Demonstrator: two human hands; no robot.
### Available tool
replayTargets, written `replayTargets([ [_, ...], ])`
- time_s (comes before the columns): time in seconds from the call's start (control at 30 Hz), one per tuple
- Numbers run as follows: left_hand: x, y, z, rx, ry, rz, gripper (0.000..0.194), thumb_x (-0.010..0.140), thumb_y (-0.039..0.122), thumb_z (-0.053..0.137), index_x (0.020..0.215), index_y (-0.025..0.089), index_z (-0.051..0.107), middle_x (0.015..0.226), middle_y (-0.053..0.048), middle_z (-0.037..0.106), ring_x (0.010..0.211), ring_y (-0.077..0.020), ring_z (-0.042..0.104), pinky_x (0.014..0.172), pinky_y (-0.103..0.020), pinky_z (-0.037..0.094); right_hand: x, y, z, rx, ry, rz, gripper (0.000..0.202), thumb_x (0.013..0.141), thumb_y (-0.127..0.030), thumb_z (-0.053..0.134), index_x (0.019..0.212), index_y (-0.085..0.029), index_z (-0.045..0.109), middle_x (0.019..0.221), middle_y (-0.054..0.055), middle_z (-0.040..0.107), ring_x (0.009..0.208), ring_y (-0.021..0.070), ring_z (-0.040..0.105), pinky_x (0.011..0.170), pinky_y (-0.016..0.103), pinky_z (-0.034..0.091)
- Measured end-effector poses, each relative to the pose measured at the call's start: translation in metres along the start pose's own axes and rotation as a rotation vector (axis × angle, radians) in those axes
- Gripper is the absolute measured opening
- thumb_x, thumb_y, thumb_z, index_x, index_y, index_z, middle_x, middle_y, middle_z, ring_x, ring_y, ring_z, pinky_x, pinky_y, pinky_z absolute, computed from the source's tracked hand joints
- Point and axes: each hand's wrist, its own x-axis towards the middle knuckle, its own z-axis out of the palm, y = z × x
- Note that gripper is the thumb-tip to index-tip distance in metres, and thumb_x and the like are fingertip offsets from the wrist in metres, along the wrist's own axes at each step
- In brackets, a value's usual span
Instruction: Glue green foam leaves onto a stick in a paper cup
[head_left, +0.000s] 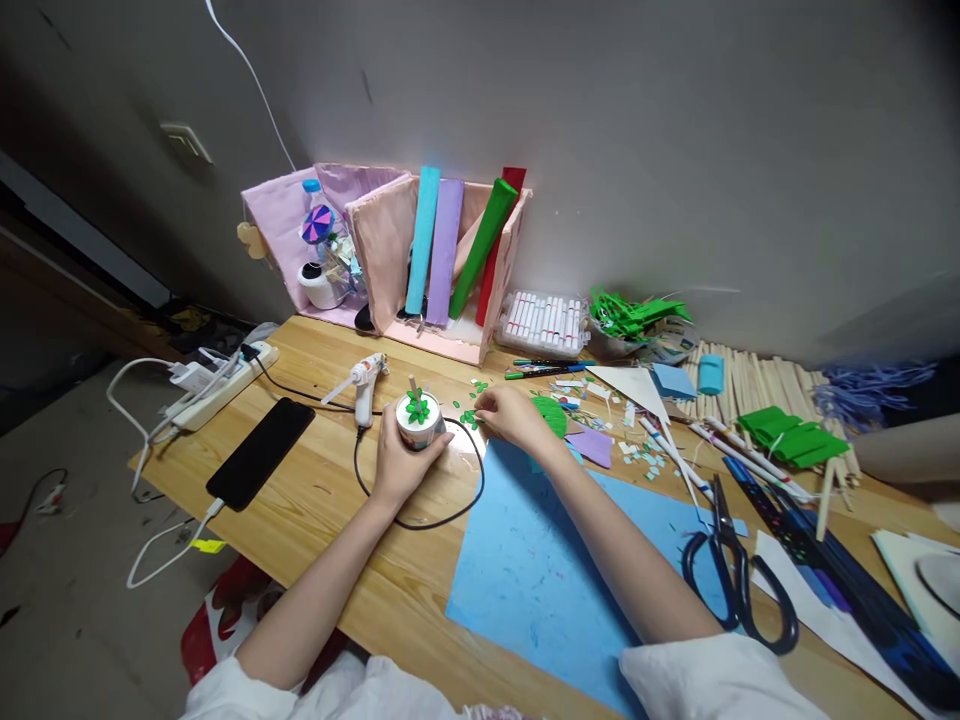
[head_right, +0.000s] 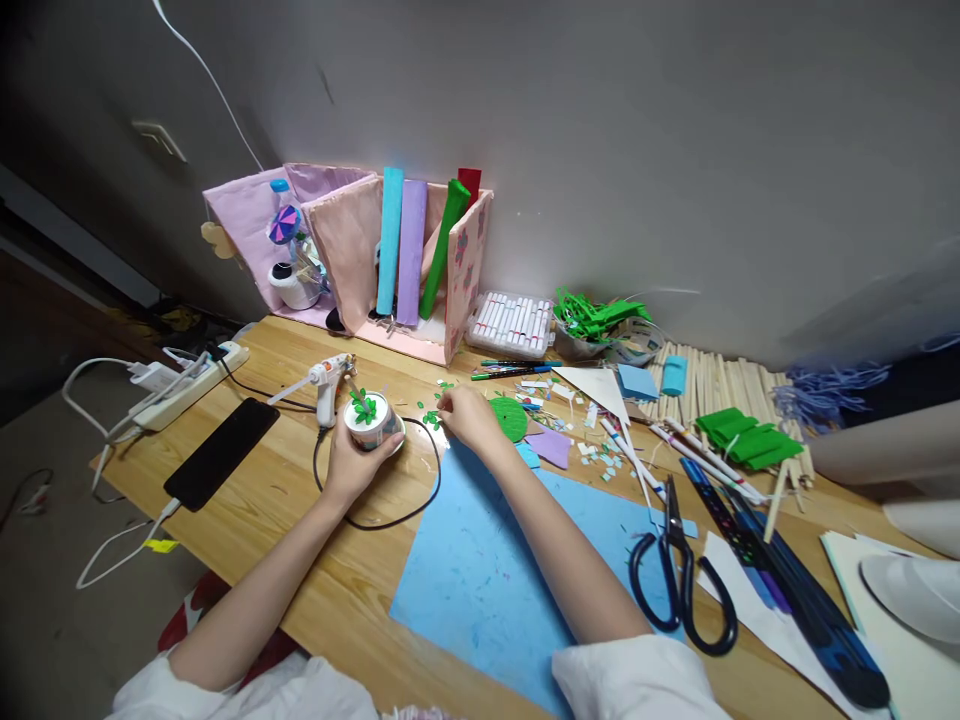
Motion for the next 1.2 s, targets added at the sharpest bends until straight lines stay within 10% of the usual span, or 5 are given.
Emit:
replayTargets([
  [0.5,0.0,0.0,-0.002,0.012,-0.032,0.059,0.055,0.062,0.041,0.076,0.105,0.019,0.051,0.095,-0.005,0.058,0.092,-0.0214,0.058,0.083,-0.035,0.048,0.002,-0.001,0.018,0.123,0.046,-0.043,0.01,0.072,-0.006,0.061,0.07,-0.016,0.063,0.074,0.005,0.062,0.077,0.018,0.054,0.075,0.03,0.039],
  [0.87,-0.001,0.005,-0.003,-0.042,-0.027,0.024,0.051,0.061,0.04,0.077,0.101,0.02,0.052,0.091,-0.004,0.062,0.085,-0.0204,0.062,0.076,-0.033,0.051,-0.005,-0.023,-0.018,0.716,-0.054,-0.015,0.032,0.067,-0.042,0.069,0.08,-0.014,0.062,0.075,0.005,0.067,0.066,0.0131,0.061,0.063,0.026,0.049],
  [1.2,-0.005,-0.004,0.002,-0.146,-0.118,0.002,0.064,0.065,0.037,0.075,0.118,0.022,0.042,0.111,-0.009,0.057,0.104,-0.0227,0.057,0.091,-0.04,0.046,-0.026,-0.052,-0.042,0.939,-0.059,-0.026,0.029,0.062,-0.037,0.076,0.076,-0.016,0.063,0.073,0.001,0.065,0.069,0.0125,0.06,0.067,0.027,0.046],
])
